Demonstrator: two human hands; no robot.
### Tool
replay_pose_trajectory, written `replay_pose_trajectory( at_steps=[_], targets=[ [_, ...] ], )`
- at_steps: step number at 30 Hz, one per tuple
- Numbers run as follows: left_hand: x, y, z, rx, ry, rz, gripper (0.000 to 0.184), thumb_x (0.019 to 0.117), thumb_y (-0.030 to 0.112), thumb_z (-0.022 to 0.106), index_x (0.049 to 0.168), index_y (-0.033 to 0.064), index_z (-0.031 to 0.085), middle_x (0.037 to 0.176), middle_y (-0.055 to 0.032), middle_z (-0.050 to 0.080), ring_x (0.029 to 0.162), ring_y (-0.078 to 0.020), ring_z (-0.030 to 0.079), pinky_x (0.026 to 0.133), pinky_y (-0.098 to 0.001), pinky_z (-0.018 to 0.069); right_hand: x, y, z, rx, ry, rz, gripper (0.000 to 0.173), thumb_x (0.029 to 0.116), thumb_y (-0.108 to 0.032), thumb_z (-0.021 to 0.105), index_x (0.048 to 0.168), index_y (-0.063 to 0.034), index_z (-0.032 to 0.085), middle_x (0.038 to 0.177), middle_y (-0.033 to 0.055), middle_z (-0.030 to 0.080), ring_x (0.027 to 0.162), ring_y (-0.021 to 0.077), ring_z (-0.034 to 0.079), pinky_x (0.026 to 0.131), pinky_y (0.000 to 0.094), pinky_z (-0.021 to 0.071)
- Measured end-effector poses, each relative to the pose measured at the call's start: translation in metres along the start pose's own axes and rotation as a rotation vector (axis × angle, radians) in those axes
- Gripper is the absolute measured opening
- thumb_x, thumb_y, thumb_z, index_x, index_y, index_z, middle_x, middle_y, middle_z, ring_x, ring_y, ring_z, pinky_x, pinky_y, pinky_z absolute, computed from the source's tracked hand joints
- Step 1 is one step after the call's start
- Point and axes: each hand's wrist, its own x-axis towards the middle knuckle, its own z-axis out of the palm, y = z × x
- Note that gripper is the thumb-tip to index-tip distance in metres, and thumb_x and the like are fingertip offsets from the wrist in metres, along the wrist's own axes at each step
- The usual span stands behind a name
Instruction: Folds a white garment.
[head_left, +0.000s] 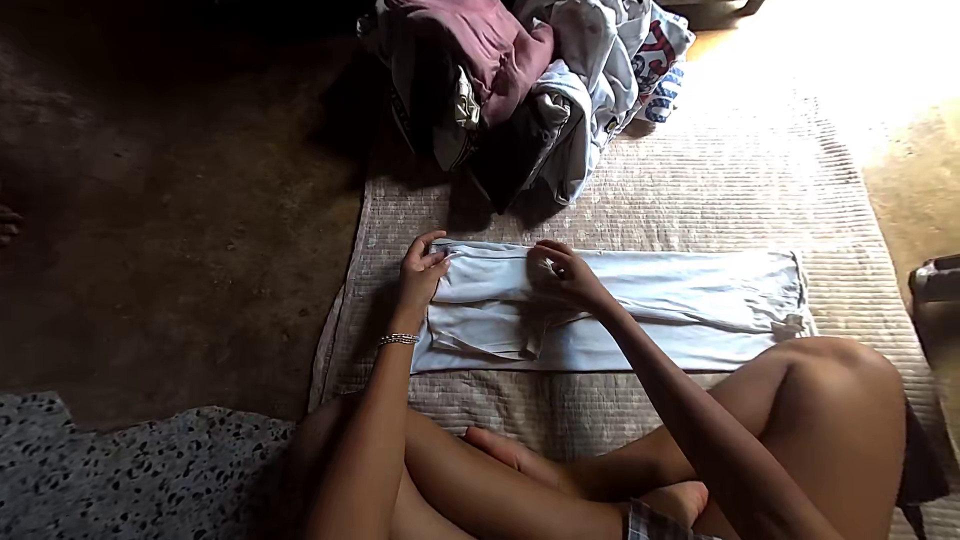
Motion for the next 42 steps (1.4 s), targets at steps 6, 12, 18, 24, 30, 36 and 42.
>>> replay_pose_trajectory(
  at_steps=[6,12,18,24,30,36,42],
  targets=[
    [0.001,-0.002,-0.001,-0.042,-0.014,0.167,0.05,0.0921,-0.02,0.048,0.133,0.0052,0.061,0.137,-0.0086,0.061,0.104,-0.0125,0.063,0.086,-0.0278,0.0525,-0.024,-0.008,-0.035,-0.166,0.069,-0.004,0.048,0.0941,0.003,0.064,0.141,0.0064,0.055,0.155,0.0222,0.045,0.113,0.0348,0.066,0.088,0.0456,0.0565],
    [-0.002,-0.002,0.0,0.027,0.033,0.142,0.059,0.085,-0.025,0.048,0.136,0.0013,0.061,0.149,-0.0138,0.054,0.128,-0.0272,0.058,0.102,-0.0394,0.051,-0.095,0.008,-0.141,-0.453,-0.077,0.235,0.032,0.0975,-0.006,0.067,0.127,0.0048,0.065,0.135,0.0248,0.061,0.114,0.0397,0.065,0.096,0.0538,0.0534],
    [-0.012,0.022,0.009,0.486,0.143,0.163,0.028,0.0874,-0.014,0.057,0.108,-0.0005,0.071,0.131,-0.0256,0.057,0.116,-0.0424,0.058,0.091,-0.0565,0.05,-0.162,0.034,-0.198,-0.711,-0.087,0.578,0.034,0.094,-0.012,0.074,0.118,0.0093,0.064,0.114,0.0327,0.061,0.105,0.0476,0.062,0.093,0.0625,0.0479],
    [-0.025,0.045,0.026,0.637,-0.479,0.145,0.018,0.0937,-0.005,0.064,0.111,-0.0055,0.07,0.111,-0.0216,0.07,0.103,-0.0331,0.069,0.095,-0.0517,0.0534,-0.177,0.024,-0.164,-0.52,-0.274,0.355,0.026,0.1002,-0.012,0.06,0.122,-0.004,0.072,0.098,0.0206,0.071,0.085,0.0336,0.066,0.084,0.0541,0.0511],
    [-0.06,0.065,0.052,1.04,-0.65,-0.018,0.037,0.0919,0.017,0.075,0.121,-0.0035,0.064,0.126,-0.0268,0.057,0.124,-0.0455,0.052,0.101,-0.0597,0.0441,-0.141,-0.011,-0.055,-0.396,-0.418,0.018,0.032,0.1029,-0.01,0.055,0.132,-0.0013,0.065,0.129,0.0212,0.066,0.121,0.0371,0.062,0.104,0.0516,0.0476],
    [-0.086,0.048,0.028,1.158,-0.482,-0.284,0.072,0.0915,0.023,0.077,0.151,0.0038,0.042,0.145,-0.03,0.047,0.125,-0.0492,0.055,0.099,-0.0611,0.0488,-0.129,-0.016,-0.044,-0.539,-0.253,0.046,0.027,0.1008,-0.01,0.056,0.121,0.0039,0.067,0.12,0.0262,0.065,0.118,0.0422,0.061,0.101,0.0553,0.0473],
    [-0.08,0.066,0.015,0.962,-0.184,-0.229,0.033,0.1012,0.021,0.063,0.12,-0.0062,0.063,0.114,-0.0314,0.065,0.109,-0.049,0.063,0.091,-0.0683,0.0467,-0.162,0.015,-0.173,-0.858,-0.131,0.549,0.035,0.0944,-0.021,0.072,0.116,0.0066,0.065,0.117,0.0299,0.062,0.113,0.049,0.06,0.091,0.0643,0.048]
  ],
)
